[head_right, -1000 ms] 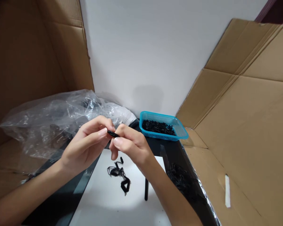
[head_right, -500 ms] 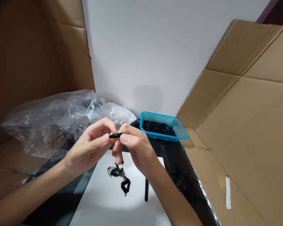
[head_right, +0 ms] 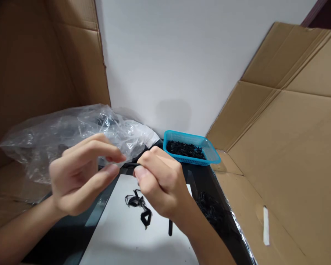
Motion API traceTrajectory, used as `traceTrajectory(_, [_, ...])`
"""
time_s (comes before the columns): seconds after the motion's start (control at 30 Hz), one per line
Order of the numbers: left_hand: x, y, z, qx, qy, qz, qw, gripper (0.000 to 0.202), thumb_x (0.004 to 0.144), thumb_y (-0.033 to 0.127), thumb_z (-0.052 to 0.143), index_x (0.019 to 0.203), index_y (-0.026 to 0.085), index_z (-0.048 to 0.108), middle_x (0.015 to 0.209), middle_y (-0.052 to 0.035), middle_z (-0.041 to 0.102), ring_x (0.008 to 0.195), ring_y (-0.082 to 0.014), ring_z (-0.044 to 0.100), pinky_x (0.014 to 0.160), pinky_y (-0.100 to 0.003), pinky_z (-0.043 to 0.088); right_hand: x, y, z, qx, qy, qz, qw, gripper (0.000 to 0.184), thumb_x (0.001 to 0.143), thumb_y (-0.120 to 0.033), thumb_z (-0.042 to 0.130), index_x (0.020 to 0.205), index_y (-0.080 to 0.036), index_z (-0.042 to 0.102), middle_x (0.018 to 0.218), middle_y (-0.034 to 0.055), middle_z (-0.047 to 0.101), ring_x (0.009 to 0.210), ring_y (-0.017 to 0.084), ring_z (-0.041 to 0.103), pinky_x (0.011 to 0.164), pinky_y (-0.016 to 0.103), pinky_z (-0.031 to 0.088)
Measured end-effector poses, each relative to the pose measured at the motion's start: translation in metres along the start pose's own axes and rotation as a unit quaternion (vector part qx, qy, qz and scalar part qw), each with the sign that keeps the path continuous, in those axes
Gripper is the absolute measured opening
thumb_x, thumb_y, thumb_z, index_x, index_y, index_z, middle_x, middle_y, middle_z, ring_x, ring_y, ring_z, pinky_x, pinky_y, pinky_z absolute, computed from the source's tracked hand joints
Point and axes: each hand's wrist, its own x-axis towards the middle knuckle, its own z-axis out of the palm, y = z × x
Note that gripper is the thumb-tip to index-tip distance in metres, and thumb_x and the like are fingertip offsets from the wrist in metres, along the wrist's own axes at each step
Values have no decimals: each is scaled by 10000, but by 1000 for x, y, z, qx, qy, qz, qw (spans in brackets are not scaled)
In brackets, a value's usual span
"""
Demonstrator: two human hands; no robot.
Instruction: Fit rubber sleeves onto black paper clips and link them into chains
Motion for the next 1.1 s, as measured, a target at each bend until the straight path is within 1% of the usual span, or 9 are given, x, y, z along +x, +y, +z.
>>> traceTrajectory(0.03, [0,2,-1,40,11,28,999,98,723,112,583,790,179,607,664,-11,569,581,-138,481,550,-301,383,-1,-2,0,-32,2,-20,999,196,851,-108,417,707,-186,526,631,-5,517,629,137,465,566,301,349])
traceTrajectory(0.1, [-2,7,-1,85,20,46,995,113,694,108,578,775,184,595,643,-7,566,562,-142,464,539,-310,354,-2,-5,0,-75,2,-43,996,195,852,-91,408,719,-181,520,633,-2,510,620,137,455,560,308,335])
traceTrajectory(0.27, [-1,13,4,80,10,11,997,81,696,97,548,696,176,567,586,3,549,520,-132,444,523,-308,326,-1,-7,3,-125,-6,-78,989,195,839,-72,404,694,-176,484,614,0,498,604,139,444,556,316,321])
traceTrajectory(0.37, [0,14,5,71,5,-1,997,110,702,78,521,668,175,558,552,14,511,497,-123,416,519,-306,307,0,-7,3,-132,-10,-82,988,204,833,-67,392,684,-178,476,611,4,504,596,141,444,547,317,318])
traceTrajectory(0.47, [1,14,4,52,-4,-11,999,101,704,101,514,666,183,560,542,11,496,492,-128,400,518,-313,293,-1,-7,3,-129,-14,-77,989,199,832,-79,397,683,-185,476,604,3,504,594,147,449,548,322,320])
traceTrajectory(0.67, [0,15,1,24,-16,-24,999,103,713,127,513,681,200,578,545,0,522,489,-143,410,520,-324,280,-3,-10,0,-114,-16,-57,992,198,853,-88,402,720,-195,502,625,9,525,623,163,481,566,339,329])
traceTrajectory(0.8, [-1,15,1,14,-7,-27,1000,75,699,152,536,708,201,592,591,-13,571,527,-155,447,546,-330,296,-4,-11,0,-123,-26,-61,990,191,848,-84,404,725,-193,501,623,7,517,623,161,475,571,341,325])
traceTrajectory(0.93, [-2,15,3,9,-3,-34,999,84,689,132,535,675,202,580,546,1,531,500,-144,430,533,-324,285,-3,-10,2,-127,-33,-82,988,181,833,-75,408,723,-190,492,614,2,499,608,156,459,566,336,319])
traceTrajectory(1.1, [-2,16,4,-8,1,-36,999,104,664,101,528,663,192,578,535,3,525,476,-131,436,520,-319,290,-4,-10,3,-116,-28,-69,990,190,844,-80,405,720,-191,496,623,6,504,611,158,468,565,337,325])
